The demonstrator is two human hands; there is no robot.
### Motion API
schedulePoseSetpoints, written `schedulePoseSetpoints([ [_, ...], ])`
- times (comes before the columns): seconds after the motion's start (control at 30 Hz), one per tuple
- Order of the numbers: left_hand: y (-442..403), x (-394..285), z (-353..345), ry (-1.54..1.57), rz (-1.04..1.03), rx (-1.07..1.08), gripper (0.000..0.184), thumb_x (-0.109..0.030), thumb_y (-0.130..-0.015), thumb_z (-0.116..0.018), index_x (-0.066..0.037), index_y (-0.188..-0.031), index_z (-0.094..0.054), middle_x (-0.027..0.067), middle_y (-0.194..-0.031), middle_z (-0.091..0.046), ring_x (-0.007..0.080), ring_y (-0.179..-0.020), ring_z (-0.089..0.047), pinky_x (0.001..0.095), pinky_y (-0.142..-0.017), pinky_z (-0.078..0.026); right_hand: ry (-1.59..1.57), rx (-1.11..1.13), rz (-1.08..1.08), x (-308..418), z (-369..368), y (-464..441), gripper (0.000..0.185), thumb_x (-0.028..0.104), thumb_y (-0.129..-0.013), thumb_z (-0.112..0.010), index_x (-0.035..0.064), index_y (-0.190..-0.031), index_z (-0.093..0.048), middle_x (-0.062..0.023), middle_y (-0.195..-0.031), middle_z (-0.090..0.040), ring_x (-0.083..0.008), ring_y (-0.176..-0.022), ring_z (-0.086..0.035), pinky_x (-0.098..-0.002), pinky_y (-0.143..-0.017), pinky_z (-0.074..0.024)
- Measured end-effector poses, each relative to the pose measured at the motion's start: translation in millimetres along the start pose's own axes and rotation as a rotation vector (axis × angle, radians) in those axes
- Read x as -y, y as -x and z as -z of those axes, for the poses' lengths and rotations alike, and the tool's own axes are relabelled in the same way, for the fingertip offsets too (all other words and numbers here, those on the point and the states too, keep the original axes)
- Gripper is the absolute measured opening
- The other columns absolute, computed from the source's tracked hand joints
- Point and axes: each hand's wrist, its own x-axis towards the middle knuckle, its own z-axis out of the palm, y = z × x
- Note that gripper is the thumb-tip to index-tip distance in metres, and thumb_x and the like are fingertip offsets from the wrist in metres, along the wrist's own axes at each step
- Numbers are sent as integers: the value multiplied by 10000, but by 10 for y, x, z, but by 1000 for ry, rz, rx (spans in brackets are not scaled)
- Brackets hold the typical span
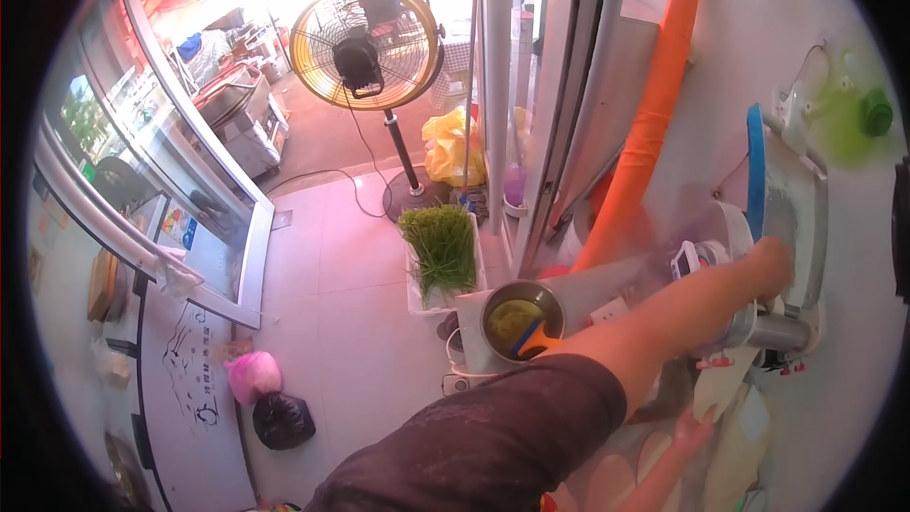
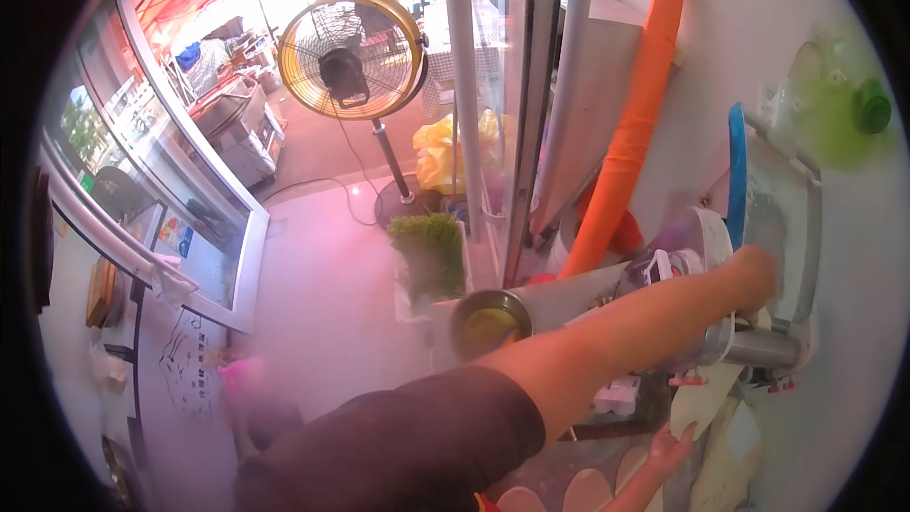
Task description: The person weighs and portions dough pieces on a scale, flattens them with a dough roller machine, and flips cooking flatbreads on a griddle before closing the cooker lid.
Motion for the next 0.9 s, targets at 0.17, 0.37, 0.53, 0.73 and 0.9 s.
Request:
schedulePoseSetpoints([
  [0.17,26,-3,24,30,20,-2,380,-467,-678,-705,-169,-913,-704,15,-967,-653,201,-1008,-582,334,-793,-465,-155,-51,-62,38,-218,316,354,86,-892,-546,-5,-1223,-459,-123,-1201,-549,-248,-1073,-550,-363,-913,-478],
  [0.37,54,-11,39,47,43,-2,438,-524,-694,-669,-154,-926,-700,52,-970,-652,238,-975,-603,363,-799,-466,-24,2,8,70,20,462,362,79,-887,-555,-5,-1223,-453,-121,-1202,-545,-251,-1074,-541,-366,-906,-471],
  [0.53,18,-2,-11,66,-12,-114,377,-496,-747,-612,-154,-877,-700,61,-958,-649,235,-1005,-575,383,-827,-451,78,-100,95,160,64,653,358,68,-890,-545,-3,-1227,-448,-126,-1201,-542,-250,-1090,-531,-367,-923,-462],
  [0.73,67,-252,84,-201,-395,-952,260,-397,-754,-589,-158,-813,-675,68,-845,-643,232,-951,-584,399,-765,-457,-145,-114,46,481,-596,1171,364,69,-893,-539,0,-1236,-437,-118,-1198,-542,-244,-1096,-529,-379,-945,-456],
  [0.9,481,-1373,-500,306,-855,-73,248,-299,-839,-511,-105,-927,-638,121,-864,-624,278,-854,-595,400,-740,-461,-72,-220,84,738,-992,1425,381,121,-919,-502,-39,-1250,-402,-124,-1239,-508,-226,-1121,-499,-355,-949,-439],
])
